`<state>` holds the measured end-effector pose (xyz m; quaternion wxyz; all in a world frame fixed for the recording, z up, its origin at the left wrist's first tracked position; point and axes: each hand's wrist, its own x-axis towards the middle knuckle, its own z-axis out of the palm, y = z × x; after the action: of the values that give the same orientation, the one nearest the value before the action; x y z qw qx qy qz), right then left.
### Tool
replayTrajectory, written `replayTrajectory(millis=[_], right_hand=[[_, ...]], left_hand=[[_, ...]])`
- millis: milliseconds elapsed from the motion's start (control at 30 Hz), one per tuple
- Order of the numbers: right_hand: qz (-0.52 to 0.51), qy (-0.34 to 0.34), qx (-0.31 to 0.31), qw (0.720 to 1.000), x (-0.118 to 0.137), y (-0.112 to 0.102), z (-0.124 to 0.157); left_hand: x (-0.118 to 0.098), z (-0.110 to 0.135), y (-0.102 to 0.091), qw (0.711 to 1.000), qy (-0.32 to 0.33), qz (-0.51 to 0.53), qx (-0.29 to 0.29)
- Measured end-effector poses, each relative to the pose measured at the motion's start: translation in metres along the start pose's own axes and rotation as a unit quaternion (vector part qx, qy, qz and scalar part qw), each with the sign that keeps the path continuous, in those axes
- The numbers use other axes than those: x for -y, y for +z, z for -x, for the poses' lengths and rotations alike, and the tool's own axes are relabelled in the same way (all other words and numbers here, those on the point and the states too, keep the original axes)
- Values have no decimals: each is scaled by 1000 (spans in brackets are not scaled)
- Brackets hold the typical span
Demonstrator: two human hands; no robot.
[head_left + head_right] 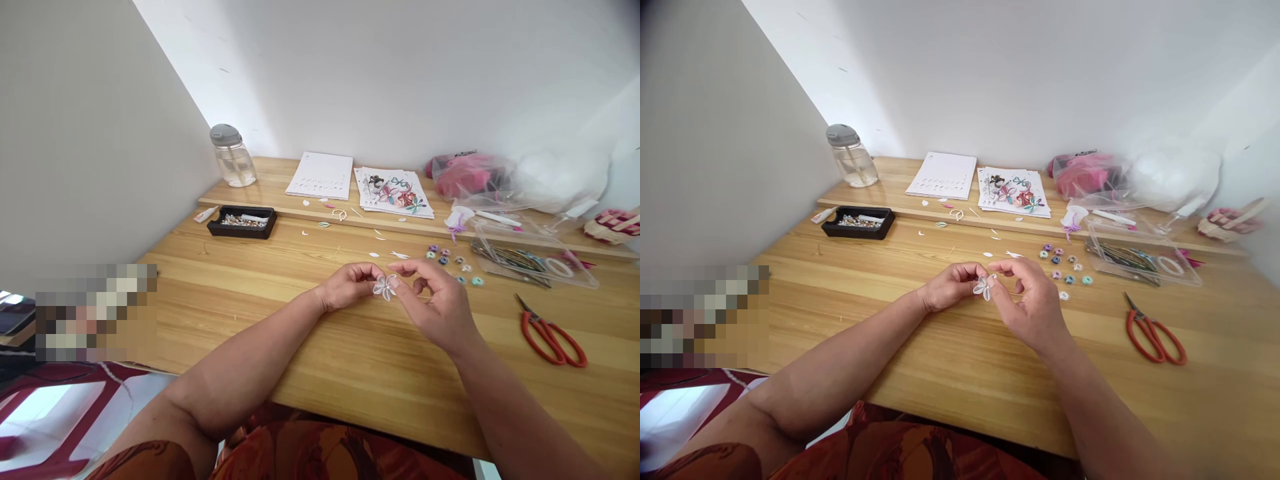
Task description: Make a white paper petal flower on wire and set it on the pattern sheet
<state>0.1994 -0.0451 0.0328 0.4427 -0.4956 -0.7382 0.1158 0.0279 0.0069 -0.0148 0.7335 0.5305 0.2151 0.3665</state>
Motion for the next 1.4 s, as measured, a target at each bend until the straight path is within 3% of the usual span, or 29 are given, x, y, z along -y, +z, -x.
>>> replayTrajectory(millis=[200, 333, 500, 700, 1033, 1400], right_hand=[[-12, -14, 40, 999, 0, 0, -1], [-23, -32, 29, 999, -2, 4, -1], [-35, -10, -18, 999, -3, 3, 1], [47, -146, -79, 985, 2, 3, 1], [157, -210, -89, 961, 4, 13, 3], [196, -191, -95, 957, 7, 21, 5]], left_hand=[[-1, 0, -1, 997, 3, -64, 45], [-2, -1, 0, 996, 9, -60, 59], [2, -1, 0, 1000, 10, 9, 16], [6, -3, -4, 994, 19, 87, -60], [5, -3, 1, 989, 27, 133, -58], [8, -4, 3, 987, 56, 130, -75]])
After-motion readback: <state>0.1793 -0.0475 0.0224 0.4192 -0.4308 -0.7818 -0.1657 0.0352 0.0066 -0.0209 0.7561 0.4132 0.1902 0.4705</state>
